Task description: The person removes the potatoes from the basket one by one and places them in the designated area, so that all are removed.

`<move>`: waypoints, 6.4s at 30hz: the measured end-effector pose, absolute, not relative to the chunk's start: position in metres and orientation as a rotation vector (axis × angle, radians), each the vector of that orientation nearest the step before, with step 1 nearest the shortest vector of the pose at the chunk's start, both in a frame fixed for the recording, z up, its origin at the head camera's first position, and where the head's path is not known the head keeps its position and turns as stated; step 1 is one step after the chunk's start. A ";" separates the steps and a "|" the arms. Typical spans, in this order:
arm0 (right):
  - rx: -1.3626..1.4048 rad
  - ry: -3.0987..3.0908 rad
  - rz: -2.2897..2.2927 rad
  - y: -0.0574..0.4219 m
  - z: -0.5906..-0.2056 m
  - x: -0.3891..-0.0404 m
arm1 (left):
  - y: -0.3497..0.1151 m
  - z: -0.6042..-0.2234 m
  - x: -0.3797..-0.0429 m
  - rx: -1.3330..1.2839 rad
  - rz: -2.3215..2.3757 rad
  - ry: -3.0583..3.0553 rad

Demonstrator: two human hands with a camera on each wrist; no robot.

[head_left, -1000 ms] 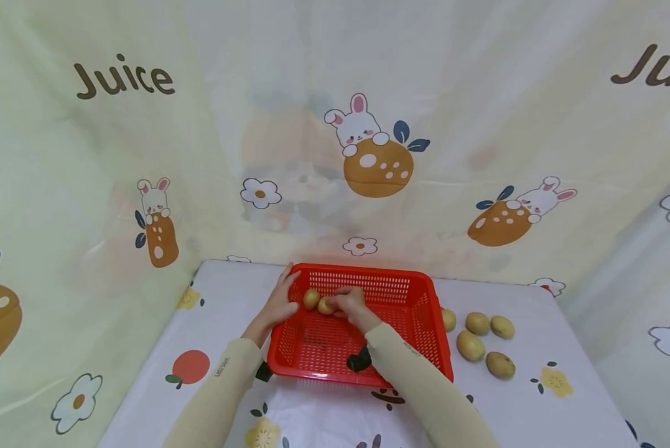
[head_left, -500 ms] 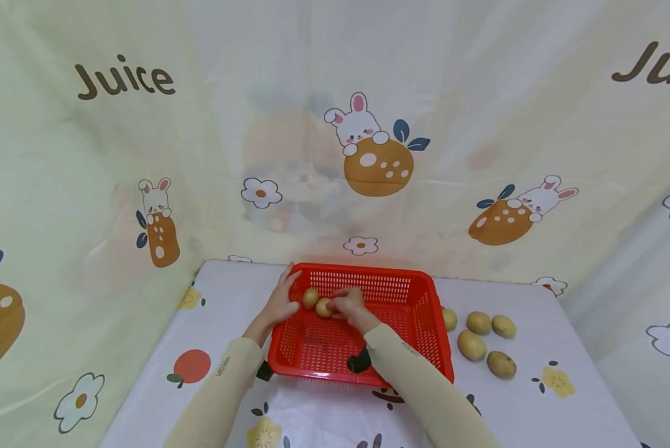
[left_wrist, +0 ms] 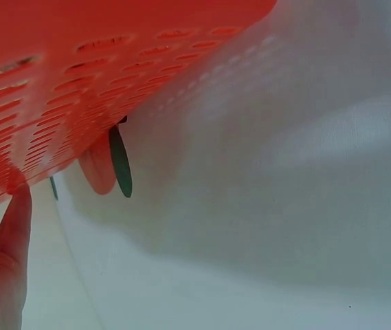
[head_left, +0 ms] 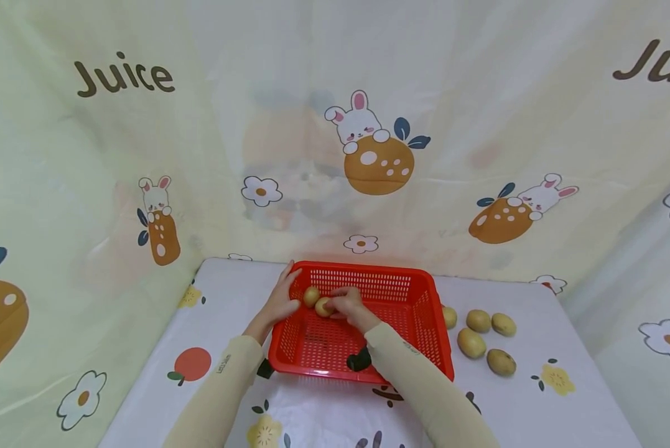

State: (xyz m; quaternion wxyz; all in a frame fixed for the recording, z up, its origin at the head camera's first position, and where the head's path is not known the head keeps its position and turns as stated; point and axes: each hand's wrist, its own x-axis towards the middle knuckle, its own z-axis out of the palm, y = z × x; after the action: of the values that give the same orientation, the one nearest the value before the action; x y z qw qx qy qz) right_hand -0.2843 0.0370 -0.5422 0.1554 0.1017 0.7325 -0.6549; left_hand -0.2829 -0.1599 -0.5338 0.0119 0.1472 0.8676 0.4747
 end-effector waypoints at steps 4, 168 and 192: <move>0.302 2.078 -1.876 0.043 -0.541 -0.284 | -0.159 -0.534 -0.282 0.454 1.472 2.697; 0.473 1.978 -2.144 0.345 -0.488 -0.161 | -0.157 -0.529 -0.280 0.457 1.459 2.704; 0.250 1.917 -2.187 0.195 -0.474 -0.226 | -0.157 -0.533 -0.280 0.431 1.469 2.697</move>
State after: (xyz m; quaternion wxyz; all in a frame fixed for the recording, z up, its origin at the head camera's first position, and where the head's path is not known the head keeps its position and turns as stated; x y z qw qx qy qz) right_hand -0.2258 0.1952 -0.4742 0.1110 0.0851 0.6528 -0.7445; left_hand -0.2796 -0.1575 -0.5332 0.0202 0.1388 0.8695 0.4736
